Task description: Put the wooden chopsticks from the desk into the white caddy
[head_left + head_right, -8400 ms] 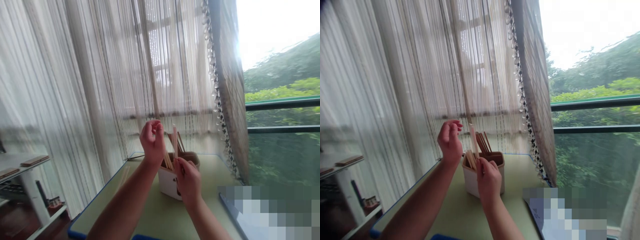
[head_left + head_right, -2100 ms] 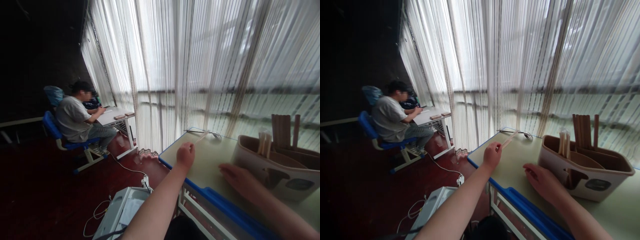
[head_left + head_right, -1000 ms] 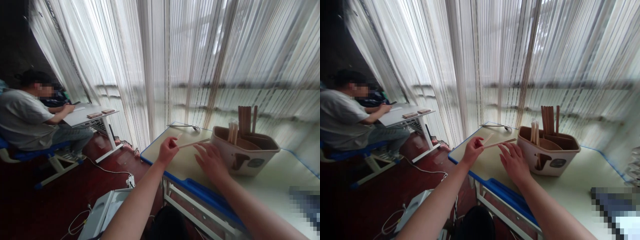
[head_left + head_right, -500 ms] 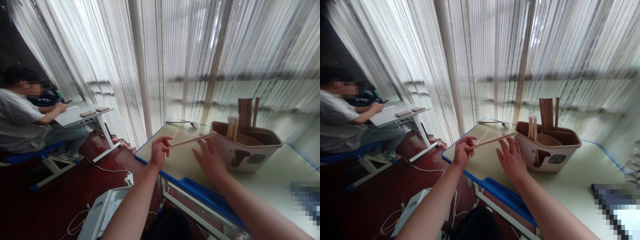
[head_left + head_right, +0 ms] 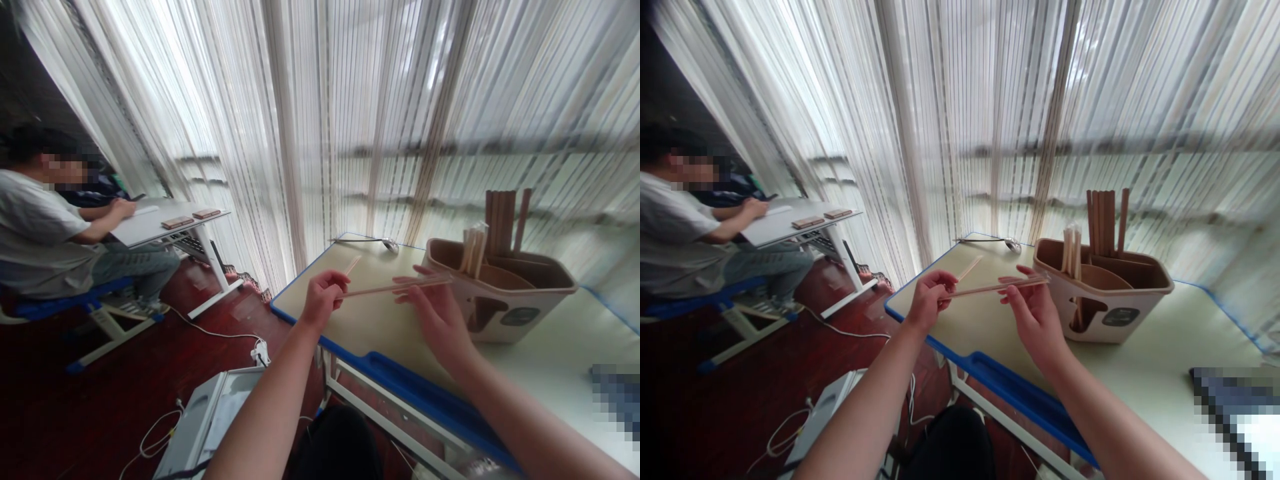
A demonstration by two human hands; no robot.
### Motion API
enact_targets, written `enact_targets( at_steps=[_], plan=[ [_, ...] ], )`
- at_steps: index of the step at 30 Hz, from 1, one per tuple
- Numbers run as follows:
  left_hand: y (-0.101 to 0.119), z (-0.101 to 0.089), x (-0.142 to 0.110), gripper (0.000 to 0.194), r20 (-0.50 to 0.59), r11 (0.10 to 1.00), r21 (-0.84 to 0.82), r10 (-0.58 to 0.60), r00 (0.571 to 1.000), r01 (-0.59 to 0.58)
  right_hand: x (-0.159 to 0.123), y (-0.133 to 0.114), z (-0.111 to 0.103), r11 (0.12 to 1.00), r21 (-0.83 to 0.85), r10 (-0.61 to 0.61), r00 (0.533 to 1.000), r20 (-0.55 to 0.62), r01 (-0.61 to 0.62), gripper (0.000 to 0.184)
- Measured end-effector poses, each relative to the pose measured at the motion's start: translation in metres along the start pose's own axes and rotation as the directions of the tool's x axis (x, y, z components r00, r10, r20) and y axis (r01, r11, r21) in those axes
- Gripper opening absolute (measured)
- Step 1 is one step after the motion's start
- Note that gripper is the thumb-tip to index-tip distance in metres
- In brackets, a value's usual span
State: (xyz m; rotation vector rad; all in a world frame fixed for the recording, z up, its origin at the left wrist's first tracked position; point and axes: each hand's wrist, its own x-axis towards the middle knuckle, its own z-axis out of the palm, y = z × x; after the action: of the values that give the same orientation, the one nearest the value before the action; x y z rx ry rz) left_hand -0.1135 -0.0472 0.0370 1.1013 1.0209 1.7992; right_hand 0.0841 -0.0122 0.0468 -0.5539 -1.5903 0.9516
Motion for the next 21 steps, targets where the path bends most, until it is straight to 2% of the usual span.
enact_targets(
  at_steps=[2,4,7,9,13,19,21],
  plan=[
    [0.000,-0.003,0.001,0.022,-0.036,0.998,-0.052,0.026,0.999,-0.028,-0.001,-0.006,0.000,0.982,0.138,0.123,0.991,0.053,-0.129,0.028],
    [-0.001,-0.006,0.002,0.021,-0.120,0.992,-0.110,0.049,0.992,-0.062,-0.001,-0.011,-0.001,0.946,0.214,0.227,0.969,0.092,-0.242,0.025],
    [0.000,-0.009,0.006,0.020,-0.277,0.971,-0.187,0.093,0.956,-0.149,0.003,-0.013,-0.003,0.897,0.279,0.335,0.939,0.082,-0.344,0.025],
    [0.001,-0.010,0.008,0.022,-0.322,0.952,-0.227,0.126,0.938,-0.206,0.005,-0.013,-0.004,0.864,0.302,0.389,0.915,0.107,-0.403,0.027],
    [0.002,-0.012,0.013,0.025,-0.351,0.939,-0.261,0.123,0.928,-0.223,0.006,-0.016,-0.004,0.819,0.274,0.457,0.862,0.219,-0.504,0.034],
    [-0.005,-0.018,0.021,0.022,-0.491,0.921,-0.276,0.110,0.864,-0.274,0.001,-0.014,-0.002,0.802,0.170,0.470,0.781,0.412,-0.572,0.033],
    [-0.005,-0.018,0.021,0.022,-0.474,0.917,-0.284,0.119,0.873,-0.280,0.000,-0.012,-0.001,0.822,0.099,0.475,0.771,0.423,-0.561,0.034]
  ],
)
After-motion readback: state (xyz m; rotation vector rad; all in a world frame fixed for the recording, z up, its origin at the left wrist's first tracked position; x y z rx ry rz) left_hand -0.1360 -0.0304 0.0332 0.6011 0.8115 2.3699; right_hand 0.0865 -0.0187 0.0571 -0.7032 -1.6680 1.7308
